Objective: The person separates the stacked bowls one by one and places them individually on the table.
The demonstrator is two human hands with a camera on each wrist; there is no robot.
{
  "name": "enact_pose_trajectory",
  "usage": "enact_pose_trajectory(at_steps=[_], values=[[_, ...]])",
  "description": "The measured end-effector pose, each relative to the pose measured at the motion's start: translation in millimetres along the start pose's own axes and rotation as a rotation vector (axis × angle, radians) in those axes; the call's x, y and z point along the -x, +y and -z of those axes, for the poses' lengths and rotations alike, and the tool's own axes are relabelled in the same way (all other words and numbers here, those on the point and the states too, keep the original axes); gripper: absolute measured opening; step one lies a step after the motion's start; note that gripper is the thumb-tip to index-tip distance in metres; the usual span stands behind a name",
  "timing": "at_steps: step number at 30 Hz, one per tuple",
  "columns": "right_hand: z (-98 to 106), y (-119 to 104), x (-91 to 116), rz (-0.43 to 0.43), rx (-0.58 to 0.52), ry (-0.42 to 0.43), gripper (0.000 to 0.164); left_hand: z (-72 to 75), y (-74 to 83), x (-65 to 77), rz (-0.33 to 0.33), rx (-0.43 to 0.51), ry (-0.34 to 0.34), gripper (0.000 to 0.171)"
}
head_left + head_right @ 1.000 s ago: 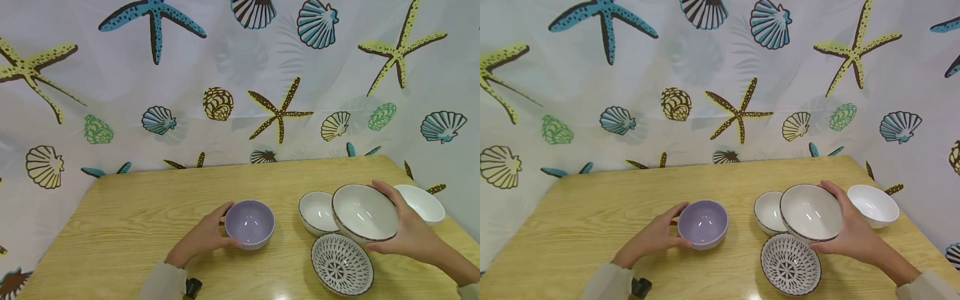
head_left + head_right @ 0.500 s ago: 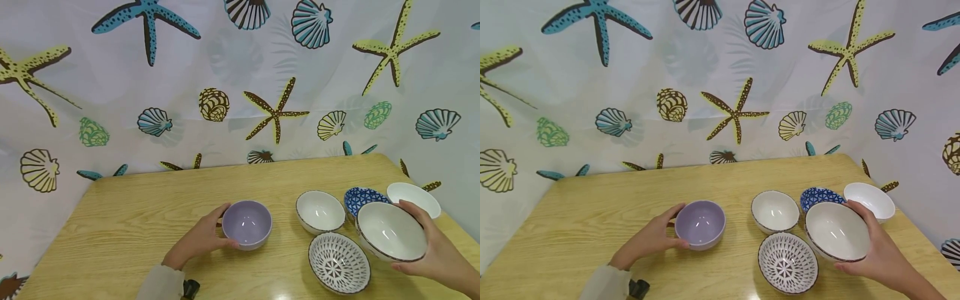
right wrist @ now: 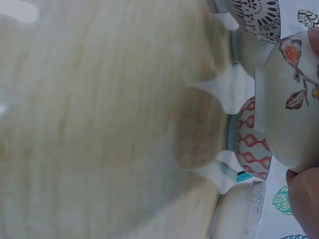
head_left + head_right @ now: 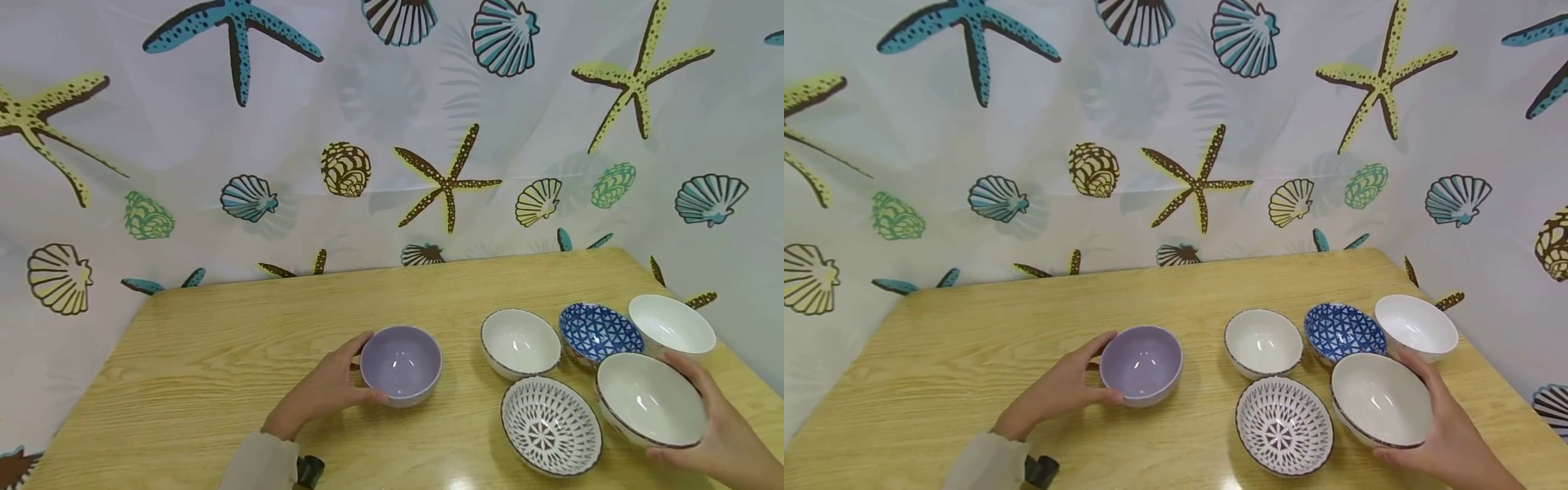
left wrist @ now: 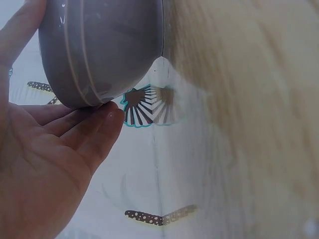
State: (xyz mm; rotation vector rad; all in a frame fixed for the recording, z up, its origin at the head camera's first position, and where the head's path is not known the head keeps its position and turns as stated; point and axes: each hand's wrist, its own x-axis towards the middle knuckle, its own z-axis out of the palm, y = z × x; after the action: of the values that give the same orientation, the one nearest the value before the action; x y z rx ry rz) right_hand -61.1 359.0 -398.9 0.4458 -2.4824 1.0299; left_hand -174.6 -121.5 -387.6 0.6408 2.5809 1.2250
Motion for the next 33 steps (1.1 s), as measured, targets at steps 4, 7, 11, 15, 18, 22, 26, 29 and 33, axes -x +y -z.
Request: enact_pose_trajectory(at_steps=[4, 7, 11, 15, 18, 22, 26, 29, 33], values=[[-2.4, 7.1, 6.4, -0.017, 0.004, -0.002, 0.127, 0.2, -1.4, -0.5, -0.003, -0.007, 0.005, 0.106], [-4.7, 9.5, 10.5, -0.059, -0.002, -0.021, 0.124, 0.4, -2.2, -0.7, -0.009, -0.008, 0.007, 0.105], [-7.3, 12.5, 15.8, -0.130, 0.023, -0.051, 0.120, -0.1, -2.1, -0.7, -0.006, -0.017, 0.005, 0.105], [-9.9, 16.9, 20.6, -0.192, 0.051, -0.078, 0.116, -1.4, -1.6, -0.3, 0.007, -0.014, -0.002, 0.105], [-11.4, 19.3, 23.1, -0.246, 0.069, -0.100, 0.114, -2.1, -1.3, -0.2, 0.013, 0.000, -0.006, 0.106], [-12.7, 20.6, 24.6, -0.252, 0.075, -0.096, 0.114, -2.1, -1.9, -0.7, 0.008, 0.000, -0.007, 0.106], [-14.2, 20.3, 25.3, -0.229, 0.058, -0.083, 0.116, -1.6, -2.7, -1.4, 0.011, -0.004, -0.009, 0.106], [-14.5, 20.6, 26.2, -0.209, 0.044, -0.073, 0.117, -1.1, -2.6, -1.8, 0.015, 0.000, -0.013, 0.106], [-14.1, 21.4, 26.5, -0.210, 0.052, -0.074, 0.118, -0.9, -1.9, -2.4, 0.012, 0.004, -0.015, 0.107]])
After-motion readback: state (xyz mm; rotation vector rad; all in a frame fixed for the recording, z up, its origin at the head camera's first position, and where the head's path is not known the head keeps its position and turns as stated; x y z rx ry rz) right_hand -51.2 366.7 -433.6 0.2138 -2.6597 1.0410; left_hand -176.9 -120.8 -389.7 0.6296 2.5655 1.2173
